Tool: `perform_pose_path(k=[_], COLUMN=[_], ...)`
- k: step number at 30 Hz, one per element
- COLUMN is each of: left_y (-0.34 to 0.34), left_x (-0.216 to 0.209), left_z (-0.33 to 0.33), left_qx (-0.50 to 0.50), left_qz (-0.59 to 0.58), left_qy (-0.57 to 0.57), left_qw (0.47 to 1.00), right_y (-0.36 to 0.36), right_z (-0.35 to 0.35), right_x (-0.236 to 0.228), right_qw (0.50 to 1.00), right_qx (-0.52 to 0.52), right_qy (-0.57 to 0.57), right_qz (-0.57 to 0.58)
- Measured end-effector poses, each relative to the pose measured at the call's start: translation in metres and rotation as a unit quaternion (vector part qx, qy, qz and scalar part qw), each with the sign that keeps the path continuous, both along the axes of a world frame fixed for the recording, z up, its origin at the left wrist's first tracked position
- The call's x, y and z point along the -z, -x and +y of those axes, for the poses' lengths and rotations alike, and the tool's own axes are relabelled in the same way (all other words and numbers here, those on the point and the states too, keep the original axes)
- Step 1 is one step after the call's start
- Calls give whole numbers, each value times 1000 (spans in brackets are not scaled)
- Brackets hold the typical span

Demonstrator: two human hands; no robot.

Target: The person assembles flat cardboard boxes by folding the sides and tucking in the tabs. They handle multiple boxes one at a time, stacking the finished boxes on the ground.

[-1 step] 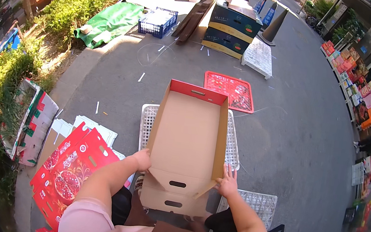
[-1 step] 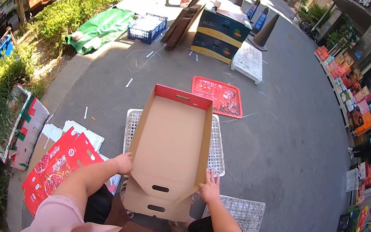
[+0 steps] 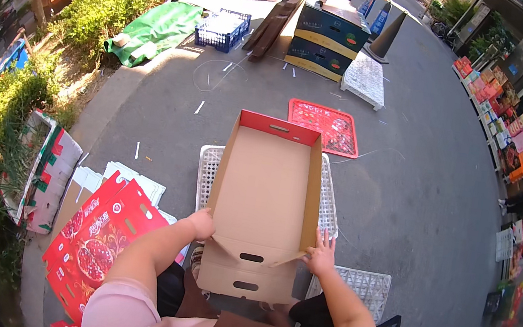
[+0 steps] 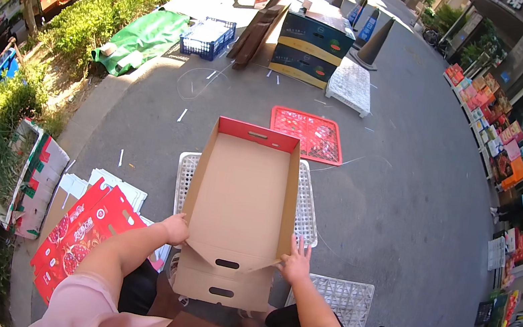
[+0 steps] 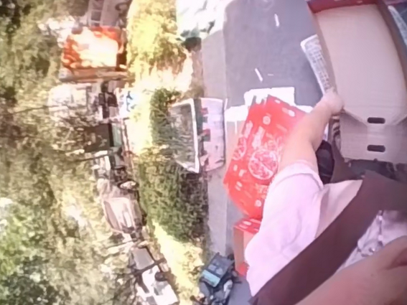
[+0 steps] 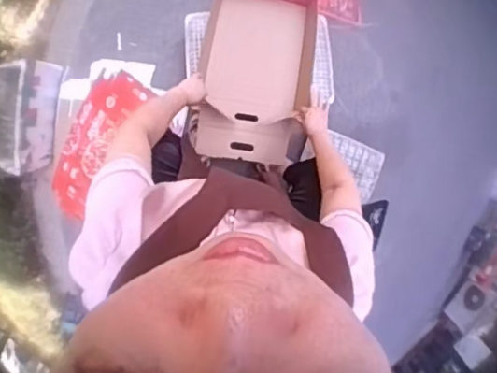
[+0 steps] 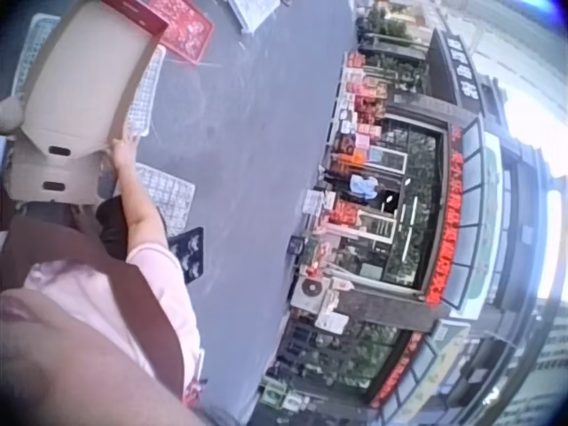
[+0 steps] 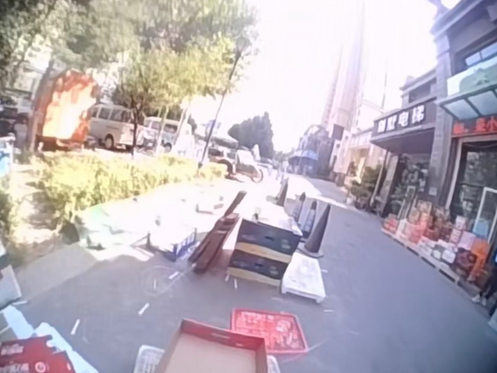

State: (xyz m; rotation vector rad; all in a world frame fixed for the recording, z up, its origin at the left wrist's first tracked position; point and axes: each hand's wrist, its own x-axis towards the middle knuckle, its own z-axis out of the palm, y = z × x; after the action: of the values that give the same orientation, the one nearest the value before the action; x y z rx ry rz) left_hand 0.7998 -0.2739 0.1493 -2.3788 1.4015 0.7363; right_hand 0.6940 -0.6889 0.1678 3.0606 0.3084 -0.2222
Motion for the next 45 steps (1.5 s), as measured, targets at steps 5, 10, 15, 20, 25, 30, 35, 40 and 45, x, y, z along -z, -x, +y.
perform_pose_path(k=[5, 10, 15, 20, 25, 30, 35, 40, 45], left_y=[-2, 4, 14, 28, 24, 17, 10, 4, 6], left_x=[12, 25, 51, 22, 18, 29, 55, 73, 56], left_z=[-24, -50, -74, -123, -129, -131, -130, -117, -130], left_qx=[-138, -218, -200, -203, -234, -258, -254, -215, -164], left_qz=[12, 35, 103, 137, 173, 177, 240, 268, 265], left_qy=[48, 64, 172, 222, 188, 200, 192, 248, 236], left_qw=[989, 973, 959, 944, 938, 929, 917, 906, 920], right_y=[-13, -10, -16, -9, 6, 73, 103, 61, 58], right_z=[36, 61, 68, 59, 54, 58, 44, 47, 24], right_x=[23, 38, 29, 30, 44, 89, 115, -17, -23], right_qw=[972, 961, 963, 949, 885, 705, 650, 598, 252], right_qx=[220, 259, 255, 291, 327, 649, 544, 505, 431], right_qy=[-77, -93, -88, -117, -328, -278, -473, -579, -849], right_qz=[-10, 6, -1, 14, -54, 60, 240, 228, 172])
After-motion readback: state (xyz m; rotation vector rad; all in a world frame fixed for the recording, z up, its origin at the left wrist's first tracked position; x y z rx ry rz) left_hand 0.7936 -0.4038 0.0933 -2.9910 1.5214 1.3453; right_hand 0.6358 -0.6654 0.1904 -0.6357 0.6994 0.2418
